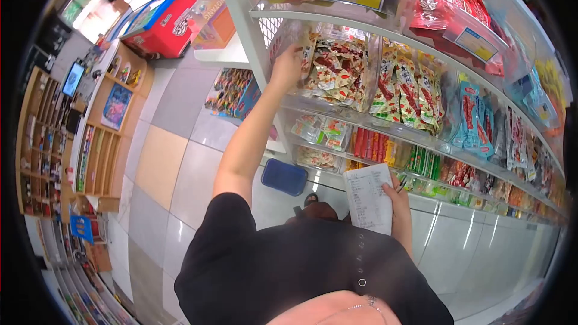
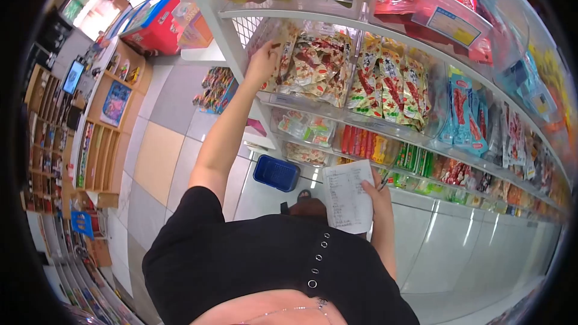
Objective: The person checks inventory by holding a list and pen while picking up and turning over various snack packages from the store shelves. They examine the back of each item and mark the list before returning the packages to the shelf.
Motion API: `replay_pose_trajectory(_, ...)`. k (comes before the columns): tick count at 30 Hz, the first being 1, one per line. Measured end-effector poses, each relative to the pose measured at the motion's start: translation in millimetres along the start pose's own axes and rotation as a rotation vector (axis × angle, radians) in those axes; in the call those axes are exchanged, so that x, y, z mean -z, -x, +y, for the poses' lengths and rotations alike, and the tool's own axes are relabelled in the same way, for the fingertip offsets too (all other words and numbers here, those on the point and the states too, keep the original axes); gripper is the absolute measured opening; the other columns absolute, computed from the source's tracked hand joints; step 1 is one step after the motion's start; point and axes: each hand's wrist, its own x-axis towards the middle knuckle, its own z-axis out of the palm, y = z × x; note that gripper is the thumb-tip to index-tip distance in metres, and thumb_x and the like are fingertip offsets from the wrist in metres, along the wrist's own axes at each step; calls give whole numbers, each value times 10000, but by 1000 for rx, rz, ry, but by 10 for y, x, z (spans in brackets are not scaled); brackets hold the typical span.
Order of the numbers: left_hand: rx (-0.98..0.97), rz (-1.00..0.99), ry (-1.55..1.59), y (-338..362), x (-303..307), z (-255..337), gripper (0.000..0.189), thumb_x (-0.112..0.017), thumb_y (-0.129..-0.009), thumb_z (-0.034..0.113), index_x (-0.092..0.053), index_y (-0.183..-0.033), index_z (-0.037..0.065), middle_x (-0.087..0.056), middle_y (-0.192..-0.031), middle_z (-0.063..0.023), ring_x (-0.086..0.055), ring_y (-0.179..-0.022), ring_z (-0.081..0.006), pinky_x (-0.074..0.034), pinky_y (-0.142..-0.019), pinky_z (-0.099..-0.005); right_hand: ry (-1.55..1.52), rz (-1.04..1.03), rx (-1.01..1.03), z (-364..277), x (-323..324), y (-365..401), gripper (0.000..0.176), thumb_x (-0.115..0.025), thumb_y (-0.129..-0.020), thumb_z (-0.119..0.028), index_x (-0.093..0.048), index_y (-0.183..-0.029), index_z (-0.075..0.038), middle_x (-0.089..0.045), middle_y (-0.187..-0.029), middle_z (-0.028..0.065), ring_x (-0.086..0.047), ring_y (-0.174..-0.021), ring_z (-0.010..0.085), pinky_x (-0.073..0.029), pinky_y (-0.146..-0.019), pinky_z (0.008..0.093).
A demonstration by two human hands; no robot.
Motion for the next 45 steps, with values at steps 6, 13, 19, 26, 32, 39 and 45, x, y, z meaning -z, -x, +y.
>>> replay_pose_trajectory(6, -39, -203, 918, 523, 480, 353, 310, -437, -902, 39, -490, -1199, -29, -594, -1104, -98, -581, -985, -172, -454, -845, -285, 43, 87, 226, -140, -311, 70, 578, -636, -779, -58, -405, -1299, 44, -564, -1181, 121, -554, -1032, 181, -427, -897, 297)
replay_pose_trajectory(13, 136, -384, 1073, 1117, 713, 601, 344, -463, -909, 58, -448, -1235, -49, -581, -1135, -114, -558, -1028, -170, -440, -898, -323, 333, -34, 311, -505, -672, -50, 550, -636, -801, -56, -424, -1303, 11, -584, -1159, 95, -558, -1029, 155, -413, -910, 284)
replay_pose_trajectory(19, 100, -537, 1081, 1752, 391, 862, 485, -490, -843, -36, -365, -1312, -36, -516, -1240, -136, -523, -1122, -184, -428, -949, -320, 524, -41, 705, -584, -881, -66, 398, -599, -841, -71, -535, -1231, -22, -593, -1162, 45, -543, -1042, 110, -391, -918, 245)
replay_pose_trajectory(26, 74, -563, 1044, 2426, 133, 1180, 573, -501, -811, -48, -318, -1353, -20, -485, -1273, -130, -453, -1191, -207, -347, -1000, -334, 191, -245, 307, -586, -970, 167, 240, -620, -852, -147, -649, -1026, 15, -658, -923, 43, -579, -839, 83, -453, -759, 237)
replay_pose_trajectory(32, 115, -628, 953, 2802, 71, 1156, 545, -593, -834, 11, -362, -1325, -38, -508, -1250, -137, -503, -1134, -187, -401, -959, -322, 139, -231, 271, -657, -1000, 208, 238, -682, -807, -151, -657, -969, 22, -668, -883, 59, -605, -775, 89, -486, -687, 244)
replay_pose_trajectory(39, 213, -572, 830, 3097, 243, 1167, 473, -676, -786, 8, -479, -1202, -100, -599, -1107, -134, -577, -982, -160, -493, -823, -291, 130, -116, 299, -784, -1058, 172, 210, -675, -825, -181, -654, -915, 8, -672, -824, 55, -627, -663, 96, -496, -591, 224)
replay_pose_trajectory(45, 168, -510, 709, 3274, 408, 1487, 541, -710, -734, -20, -462, -1207, -105, -624, -1020, -137, -614, -878, -139, -527, -680, -243, 57, -169, 302, -896, -1173, 341, 226, -675, -827, -201, -655, -921, 4, -675, -814, 65, -638, -665, 97, -505, -579, 219)
